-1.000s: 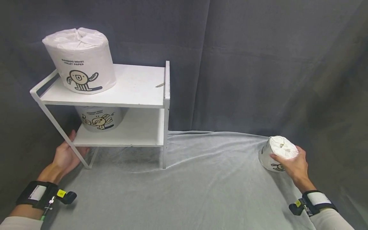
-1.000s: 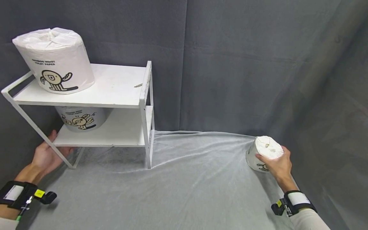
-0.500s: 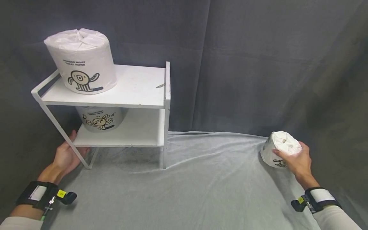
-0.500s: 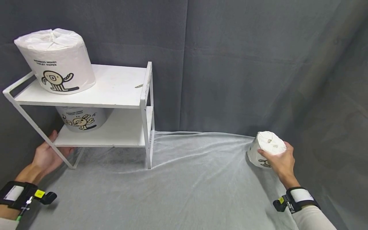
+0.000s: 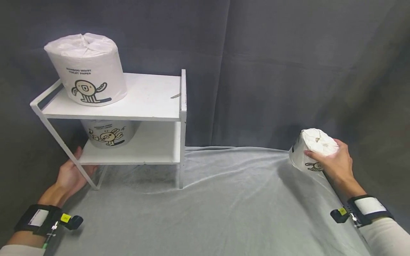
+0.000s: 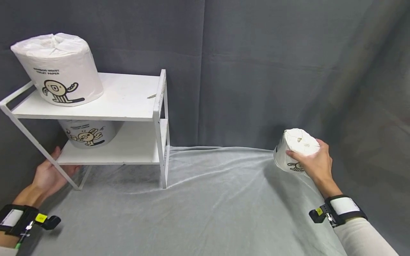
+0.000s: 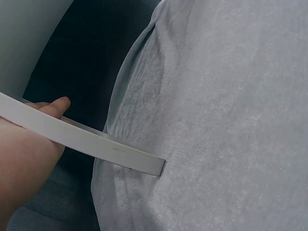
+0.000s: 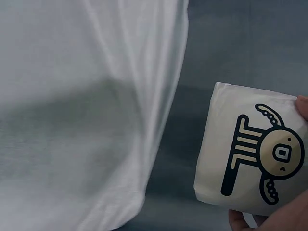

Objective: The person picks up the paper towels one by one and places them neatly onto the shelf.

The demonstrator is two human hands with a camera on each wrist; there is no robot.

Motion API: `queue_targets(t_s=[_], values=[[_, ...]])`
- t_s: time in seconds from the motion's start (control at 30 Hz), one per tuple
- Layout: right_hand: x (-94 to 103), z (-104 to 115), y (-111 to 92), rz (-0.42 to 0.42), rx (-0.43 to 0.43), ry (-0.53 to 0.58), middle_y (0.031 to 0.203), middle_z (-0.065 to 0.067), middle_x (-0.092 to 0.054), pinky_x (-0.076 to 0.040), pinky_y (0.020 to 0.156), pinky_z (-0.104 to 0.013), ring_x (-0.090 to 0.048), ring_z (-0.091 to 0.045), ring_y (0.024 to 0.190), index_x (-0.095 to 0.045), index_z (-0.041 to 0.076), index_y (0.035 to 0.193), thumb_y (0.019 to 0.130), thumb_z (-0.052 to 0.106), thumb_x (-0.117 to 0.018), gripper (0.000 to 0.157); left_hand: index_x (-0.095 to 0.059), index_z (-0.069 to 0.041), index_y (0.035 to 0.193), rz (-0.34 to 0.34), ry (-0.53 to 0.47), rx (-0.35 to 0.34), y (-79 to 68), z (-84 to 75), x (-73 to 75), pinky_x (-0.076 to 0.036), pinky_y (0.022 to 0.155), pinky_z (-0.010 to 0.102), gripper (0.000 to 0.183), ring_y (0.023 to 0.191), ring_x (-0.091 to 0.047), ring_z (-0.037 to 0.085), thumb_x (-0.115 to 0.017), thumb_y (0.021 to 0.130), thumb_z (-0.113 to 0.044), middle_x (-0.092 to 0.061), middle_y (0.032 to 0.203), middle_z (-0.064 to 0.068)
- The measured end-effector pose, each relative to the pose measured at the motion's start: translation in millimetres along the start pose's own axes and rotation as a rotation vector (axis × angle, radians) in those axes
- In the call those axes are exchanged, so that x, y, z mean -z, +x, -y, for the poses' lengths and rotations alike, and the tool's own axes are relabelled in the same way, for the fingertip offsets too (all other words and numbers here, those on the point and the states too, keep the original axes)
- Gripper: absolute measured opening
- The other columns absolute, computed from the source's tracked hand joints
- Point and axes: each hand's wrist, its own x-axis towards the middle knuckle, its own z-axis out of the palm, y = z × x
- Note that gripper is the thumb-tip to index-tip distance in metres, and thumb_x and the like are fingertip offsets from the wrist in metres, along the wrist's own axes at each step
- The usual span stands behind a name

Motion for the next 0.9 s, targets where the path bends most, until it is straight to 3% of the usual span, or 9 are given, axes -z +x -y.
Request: queue_targets(t_s=[0.3,0.5,0.9], values=[[19.2,45.3,7.1,-0.026,0.075,-0.03,0.132,-0.025,-0.052,-0.038,0.075,-0.046,-0.051,-0.037,0.109,-0.033,0.0,0.15,0.065,0.055,-0.082,0.113,-0.007,-0.017,0.16,0.024,0.006,0.017,0.0,1.7,3.2,-0.033,0.105,0.02,0.056,0.138,-0.037,0.003,-0.001,0.106,-0.03,-0.028,0.158,-0.005],[31.0,76.3,12.0,-0.011,0.107,-0.041,0.126,-0.022,-0.053,-0.041,0.068,-0.041,-0.052,-0.034,0.103,-0.034,-0.001,0.149,0.066,0.057,-0.08,0.111,-0.006,-0.016,0.16,0.049,-0.005,0.0,1.8,1.2,4.2,-0.03,0.106,0.018,0.057,0.141,-0.032,0.002,0.002,0.105,-0.03,-0.024,0.161,-0.006],[43.8,143.1,22.2,0.013,0.187,-0.045,0.123,-0.019,-0.057,-0.041,0.071,-0.044,-0.054,-0.034,0.103,-0.041,0.003,0.147,0.065,0.058,-0.081,0.106,-0.006,-0.018,0.16,0.025,0.017,0.014,1.8,3.5,6.3,-0.03,0.105,0.018,0.057,0.14,-0.032,-0.001,0.002,0.105,-0.031,-0.024,0.16,-0.007]])
